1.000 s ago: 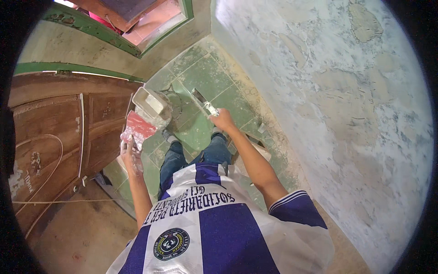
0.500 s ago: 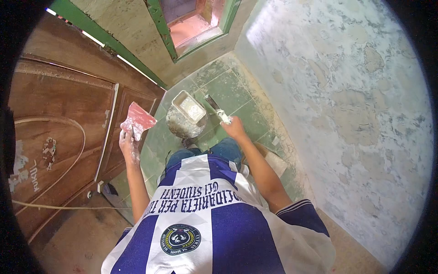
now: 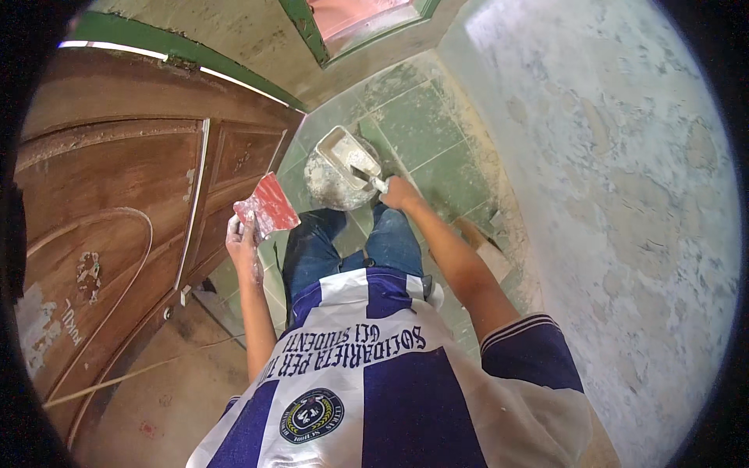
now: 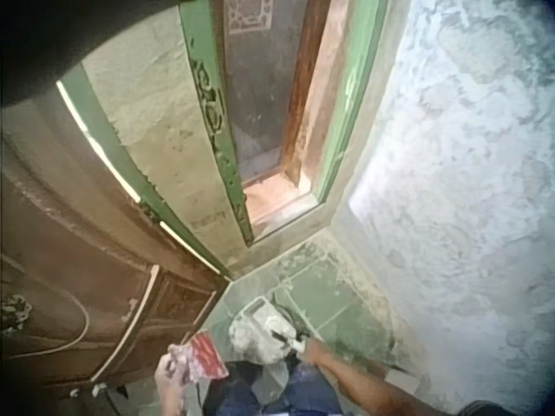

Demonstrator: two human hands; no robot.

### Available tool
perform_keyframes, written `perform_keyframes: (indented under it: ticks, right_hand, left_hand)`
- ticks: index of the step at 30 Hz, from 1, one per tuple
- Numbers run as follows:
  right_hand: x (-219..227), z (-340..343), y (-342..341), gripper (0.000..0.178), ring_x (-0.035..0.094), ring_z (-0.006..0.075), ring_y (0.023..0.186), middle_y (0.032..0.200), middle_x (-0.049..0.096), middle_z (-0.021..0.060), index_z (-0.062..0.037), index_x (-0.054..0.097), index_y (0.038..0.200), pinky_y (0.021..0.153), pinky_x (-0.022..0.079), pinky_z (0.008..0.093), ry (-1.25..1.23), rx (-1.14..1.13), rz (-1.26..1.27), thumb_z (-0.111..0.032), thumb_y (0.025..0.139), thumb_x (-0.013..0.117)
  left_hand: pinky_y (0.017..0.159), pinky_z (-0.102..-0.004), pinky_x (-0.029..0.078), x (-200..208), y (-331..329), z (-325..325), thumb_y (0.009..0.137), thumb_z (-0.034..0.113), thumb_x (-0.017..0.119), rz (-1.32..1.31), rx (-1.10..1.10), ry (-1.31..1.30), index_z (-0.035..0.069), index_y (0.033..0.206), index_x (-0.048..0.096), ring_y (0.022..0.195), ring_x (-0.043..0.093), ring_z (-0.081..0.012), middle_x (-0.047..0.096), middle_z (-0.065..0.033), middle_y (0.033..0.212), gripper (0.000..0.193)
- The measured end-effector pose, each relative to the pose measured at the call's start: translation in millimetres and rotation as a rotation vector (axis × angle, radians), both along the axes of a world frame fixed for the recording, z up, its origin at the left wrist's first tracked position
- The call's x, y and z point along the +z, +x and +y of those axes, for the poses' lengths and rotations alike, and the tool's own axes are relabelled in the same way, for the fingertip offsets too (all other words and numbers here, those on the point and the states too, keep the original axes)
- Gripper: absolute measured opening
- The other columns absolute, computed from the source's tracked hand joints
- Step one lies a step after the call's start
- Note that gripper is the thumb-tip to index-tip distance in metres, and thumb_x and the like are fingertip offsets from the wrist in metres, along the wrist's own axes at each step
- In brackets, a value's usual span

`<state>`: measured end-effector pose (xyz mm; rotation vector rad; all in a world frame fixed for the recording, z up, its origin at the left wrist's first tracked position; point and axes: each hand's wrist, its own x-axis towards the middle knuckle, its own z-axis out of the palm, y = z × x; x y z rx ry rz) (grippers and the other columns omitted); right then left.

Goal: The person plasters a wall using a putty knife to apply plaster mixture from a mixing container.

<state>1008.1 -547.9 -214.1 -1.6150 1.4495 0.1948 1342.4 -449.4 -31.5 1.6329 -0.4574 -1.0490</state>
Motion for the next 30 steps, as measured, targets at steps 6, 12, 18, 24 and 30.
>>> perform_keyframes:
  ticks: [6,12,18,24,30]
  right_hand:
    - [-36.6,-16.8,40.4,0.047,0.059,0.0451,0.104,0.109,0.059,0.0354,0.0114,0.052,0.109,0.092,0.048,0.0465,0.014,-0.169,0.147,-0.023,0.079,0.063]
    - [-22.4,-5.4,65.9,0.039,0.061,0.0444,0.097,0.1,0.064,0.0292,0.0076,0.058,0.102,0.087,0.049,0.0492,-0.112,-0.443,0.225,-0.024,0.08,0.064]
    - [2.6,17.4,78.0,0.039,0.062,0.0433,0.094,0.096,0.064,0.0271,0.0039,0.059,0.104,0.083,0.049,0.0503,-0.06,-0.672,0.235,-0.027,0.081,0.064]
    - [11.0,59.5,71.9,0.04,0.062,0.0463,0.089,0.093,0.064,0.03,0.0027,0.058,0.107,0.08,0.049,0.0527,-0.074,-0.829,0.171,-0.029,0.082,0.064]
    - [11.2,69.0,58.2,0.043,0.061,0.0473,0.087,0.087,0.064,0.0306,0.0047,0.057,0.111,0.079,0.048,0.0528,-0.098,-0.887,0.111,-0.029,0.084,0.062]
  left_hand:
    - [0.079,-0.0233,0.047,-34.4,35.6,-25.0,0.092,0.007,0.061,-0.056,-0.2,0.116,0.0,0.113,0.059,0.09,0.059,-0.0102,0.063,-0.0035,0.105,0.023]
    - [0.079,-0.0298,0.049,-57.1,29.0,-123.2,0.091,0.014,0.062,-0.547,-0.762,-0.031,-0.002,0.106,0.065,0.083,0.064,-0.0163,0.068,-0.0139,0.088,0.022]
    - [0.073,-0.0436,0.051,-112.2,-16.3,-176.7,0.088,0.01,0.057,-0.733,-1.093,-0.095,-0.002,0.106,0.064,0.081,0.067,-0.0393,0.066,-0.0255,0.085,0.022]
    - [0.07,-0.0549,0.047,-160.4,-57.4,-198.9,0.086,0.009,0.056,-0.946,-1.327,-0.026,0.002,0.103,0.061,0.078,0.062,-0.0463,0.064,-0.0273,0.081,0.019]
    - [0.07,-0.0484,0.049,-178.5,-76.6,-202.6,0.087,0.015,0.061,-0.962,-1.282,0.046,-0.001,0.097,0.062,0.08,0.063,-0.0451,0.065,-0.0261,0.082,0.019]
